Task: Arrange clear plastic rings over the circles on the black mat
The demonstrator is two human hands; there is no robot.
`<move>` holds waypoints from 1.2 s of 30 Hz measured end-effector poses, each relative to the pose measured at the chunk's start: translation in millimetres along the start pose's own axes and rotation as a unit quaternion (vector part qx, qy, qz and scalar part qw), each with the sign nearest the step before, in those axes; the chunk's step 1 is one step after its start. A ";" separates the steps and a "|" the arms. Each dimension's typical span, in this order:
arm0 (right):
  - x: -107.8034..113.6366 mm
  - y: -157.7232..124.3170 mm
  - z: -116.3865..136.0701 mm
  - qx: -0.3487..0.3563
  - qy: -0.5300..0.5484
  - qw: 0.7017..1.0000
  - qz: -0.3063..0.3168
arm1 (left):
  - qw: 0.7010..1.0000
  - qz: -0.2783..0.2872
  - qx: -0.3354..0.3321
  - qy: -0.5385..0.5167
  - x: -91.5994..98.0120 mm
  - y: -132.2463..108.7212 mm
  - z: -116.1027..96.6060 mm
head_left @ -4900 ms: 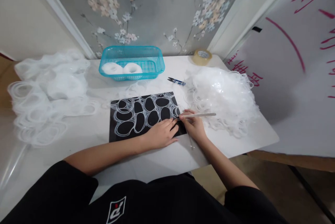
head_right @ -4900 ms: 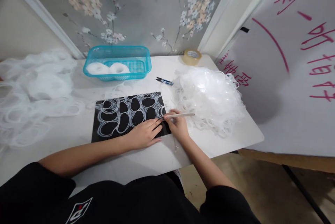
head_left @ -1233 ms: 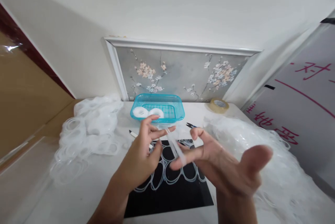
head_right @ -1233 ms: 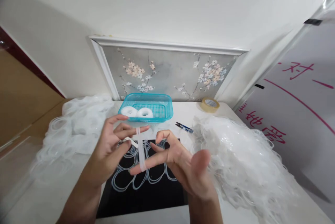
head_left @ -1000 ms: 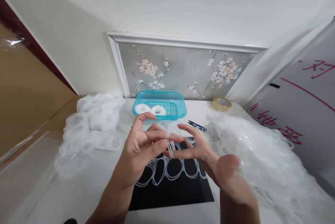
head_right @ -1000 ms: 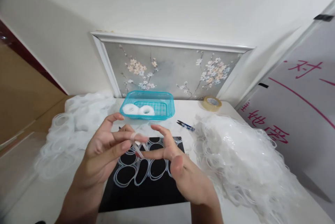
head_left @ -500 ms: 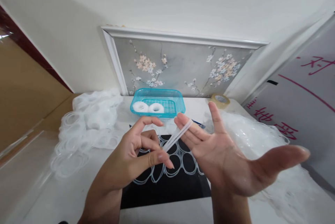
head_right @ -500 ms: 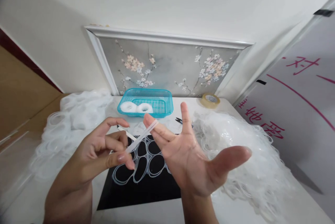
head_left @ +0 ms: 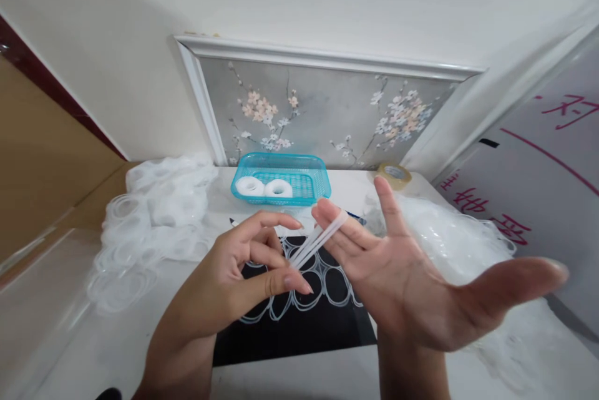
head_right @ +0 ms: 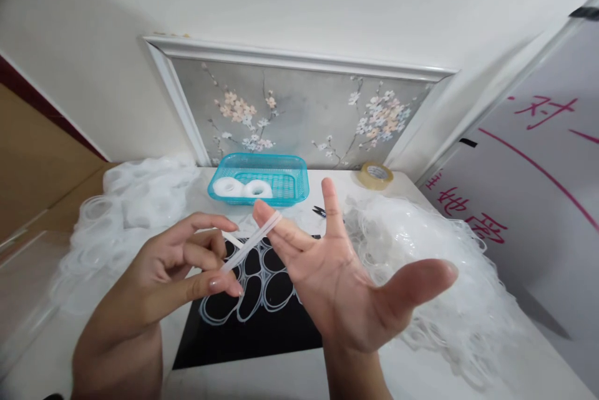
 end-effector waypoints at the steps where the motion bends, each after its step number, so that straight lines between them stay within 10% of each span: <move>1: 0.0 0.3 -0.5 0.001 0.000 1.000 0.001 | 1.000 -0.005 0.000 -0.001 0.0 -0.3 -1.6; 15: 4.8 -10.5 -7.5 0.015 -0.145 0.987 0.066 | 0.992 0.076 0.047 -0.094 -4.4 2.1 0.1; 20: 0.2 -12.5 -17.8 0.016 -0.280 0.954 0.109 | 0.955 -0.030 0.032 -0.293 0.1 11.5 6.9; 28: 15.0 3.3 -16.8 0.063 -0.087 0.993 0.046 | 0.980 -0.082 0.077 -0.166 -8.0 20.0 18.8; 36: 16.7 10.7 -17.2 0.067 0.002 0.997 0.043 | 0.993 0.027 0.097 -0.061 -8.7 19.1 19.1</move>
Point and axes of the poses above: each hand's wrist, its own y-axis towards the middle knuckle, its own x-axis out of the back of the hand, z = x × y, the point moved 2 cm from there along y, towards the middle knuckle, and after that the axes turned 8 degrees about x, right-handed, at the moved point
